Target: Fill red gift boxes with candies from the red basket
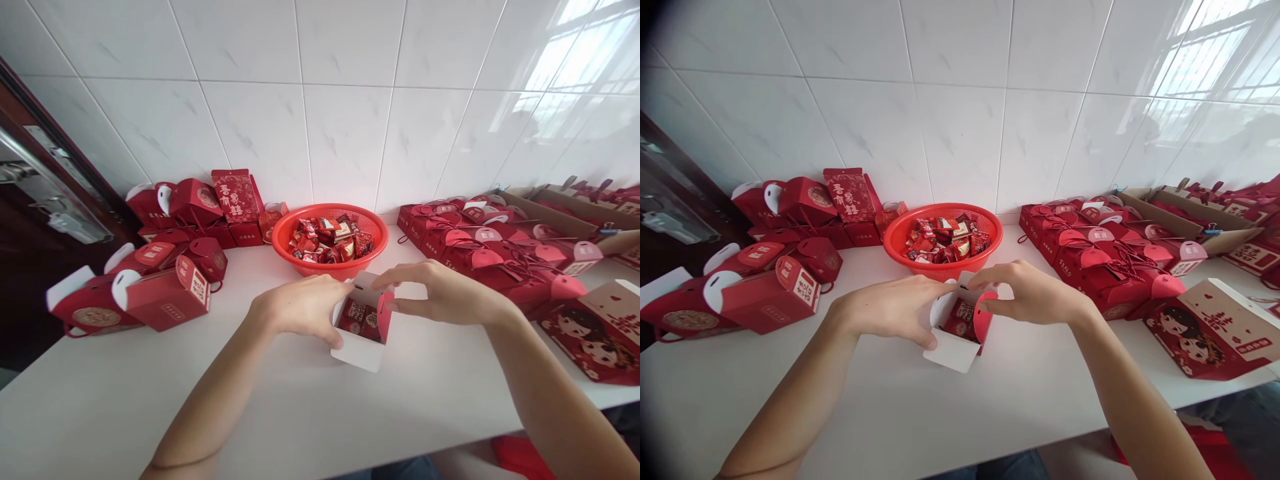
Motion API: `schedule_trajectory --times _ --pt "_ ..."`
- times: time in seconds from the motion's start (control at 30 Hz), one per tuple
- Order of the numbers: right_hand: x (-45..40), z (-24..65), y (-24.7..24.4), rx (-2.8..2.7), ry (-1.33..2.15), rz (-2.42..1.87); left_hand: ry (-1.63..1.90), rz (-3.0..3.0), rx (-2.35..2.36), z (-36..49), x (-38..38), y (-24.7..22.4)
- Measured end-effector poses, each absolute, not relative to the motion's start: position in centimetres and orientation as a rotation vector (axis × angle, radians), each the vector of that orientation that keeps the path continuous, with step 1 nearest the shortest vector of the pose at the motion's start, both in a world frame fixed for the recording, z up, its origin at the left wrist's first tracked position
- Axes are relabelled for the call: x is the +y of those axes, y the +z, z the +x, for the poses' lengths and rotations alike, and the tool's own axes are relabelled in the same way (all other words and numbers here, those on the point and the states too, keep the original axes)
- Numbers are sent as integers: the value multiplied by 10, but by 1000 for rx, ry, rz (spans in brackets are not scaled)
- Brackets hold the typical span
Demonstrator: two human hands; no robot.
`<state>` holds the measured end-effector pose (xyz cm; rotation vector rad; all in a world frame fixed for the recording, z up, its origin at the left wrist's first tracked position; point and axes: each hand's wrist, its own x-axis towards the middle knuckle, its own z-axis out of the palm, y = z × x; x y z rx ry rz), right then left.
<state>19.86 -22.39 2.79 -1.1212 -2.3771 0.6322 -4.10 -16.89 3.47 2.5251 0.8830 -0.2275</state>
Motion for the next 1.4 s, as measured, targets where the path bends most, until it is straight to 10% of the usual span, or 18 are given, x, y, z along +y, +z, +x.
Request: schedule_trajectory --times 0.5,1.4 --pt "-232 182 -60 -2047 125 -1162 -274 2497 1021 -42 -160 34" --pt "-216 196 -83 -1522 601 -995 -13 2727 1007 -6 -170 12"
